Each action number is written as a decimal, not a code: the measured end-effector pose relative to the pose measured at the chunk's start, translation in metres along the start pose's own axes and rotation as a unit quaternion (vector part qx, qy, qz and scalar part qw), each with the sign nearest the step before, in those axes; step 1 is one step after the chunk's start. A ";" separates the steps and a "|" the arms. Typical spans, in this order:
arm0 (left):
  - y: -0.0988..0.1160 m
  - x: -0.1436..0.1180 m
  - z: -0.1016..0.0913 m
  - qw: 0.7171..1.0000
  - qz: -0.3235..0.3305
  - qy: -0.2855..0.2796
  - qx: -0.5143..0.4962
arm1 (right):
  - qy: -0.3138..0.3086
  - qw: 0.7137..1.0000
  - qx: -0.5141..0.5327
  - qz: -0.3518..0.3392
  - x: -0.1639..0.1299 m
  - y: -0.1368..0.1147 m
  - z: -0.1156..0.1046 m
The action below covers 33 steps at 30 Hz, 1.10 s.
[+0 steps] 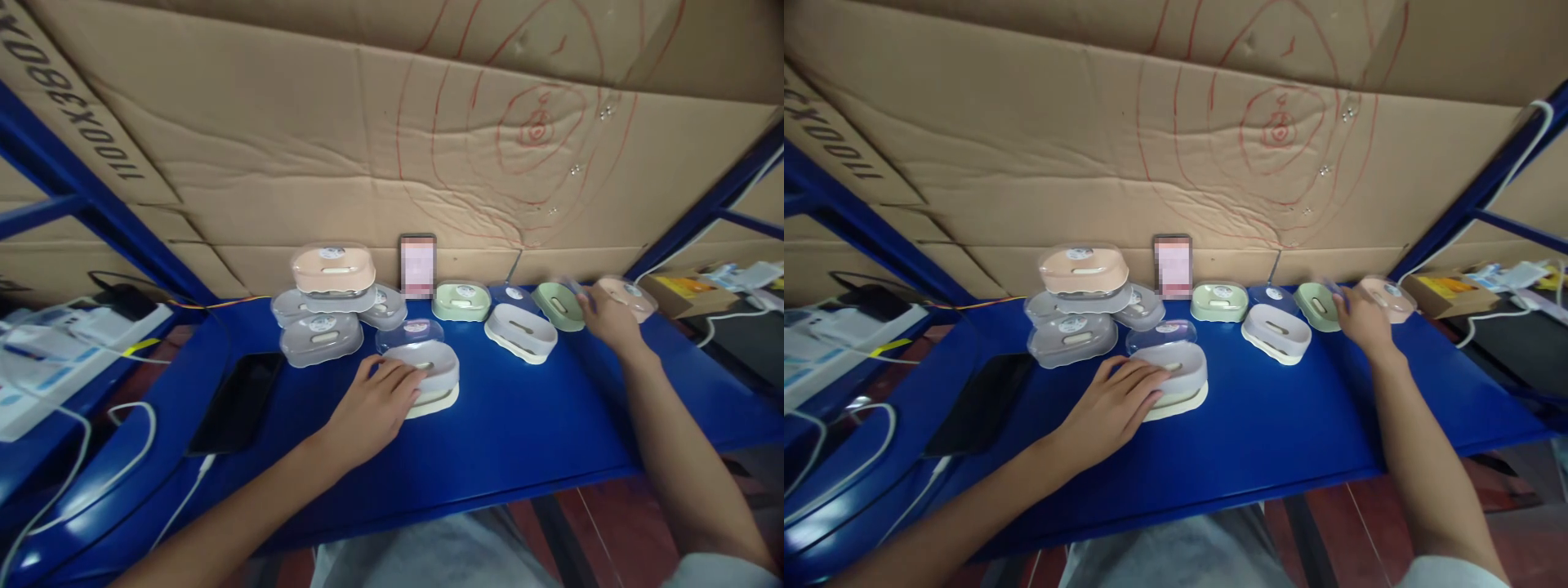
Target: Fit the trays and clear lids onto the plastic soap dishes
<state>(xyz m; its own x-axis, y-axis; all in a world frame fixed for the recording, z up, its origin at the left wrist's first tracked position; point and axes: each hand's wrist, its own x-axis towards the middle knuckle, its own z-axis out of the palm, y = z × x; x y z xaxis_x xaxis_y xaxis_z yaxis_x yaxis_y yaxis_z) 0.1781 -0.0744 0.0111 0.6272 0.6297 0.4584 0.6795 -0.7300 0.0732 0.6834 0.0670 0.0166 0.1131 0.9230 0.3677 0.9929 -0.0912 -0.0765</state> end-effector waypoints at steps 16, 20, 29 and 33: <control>0.008 -0.006 0.009 0.997 0.063 0.042 0.026 | 0.004 0.962 0.095 -0.254 -0.031 -0.092 -0.027; 0.011 -0.006 0.016 0.998 0.059 0.008 0.005 | -0.070 0.985 -0.016 -0.157 -0.029 -0.079 -0.028; 0.007 -0.006 0.015 0.998 0.055 -0.020 -0.013 | -0.112 0.990 -0.035 -0.072 -0.008 -0.044 0.005; 0.007 -0.006 0.015 0.998 0.057 -0.026 -0.015 | -0.107 0.993 0.010 -0.056 -0.003 -0.035 -0.001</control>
<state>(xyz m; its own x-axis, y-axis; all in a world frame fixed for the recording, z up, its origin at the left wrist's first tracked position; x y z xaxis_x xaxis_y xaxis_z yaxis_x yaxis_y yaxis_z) 0.1845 -0.0798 -0.0043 0.7194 0.5541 0.4189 0.5913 -0.8049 0.0494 0.6482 0.0670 0.0194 -0.0099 0.9854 0.1700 0.9976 0.0215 -0.0660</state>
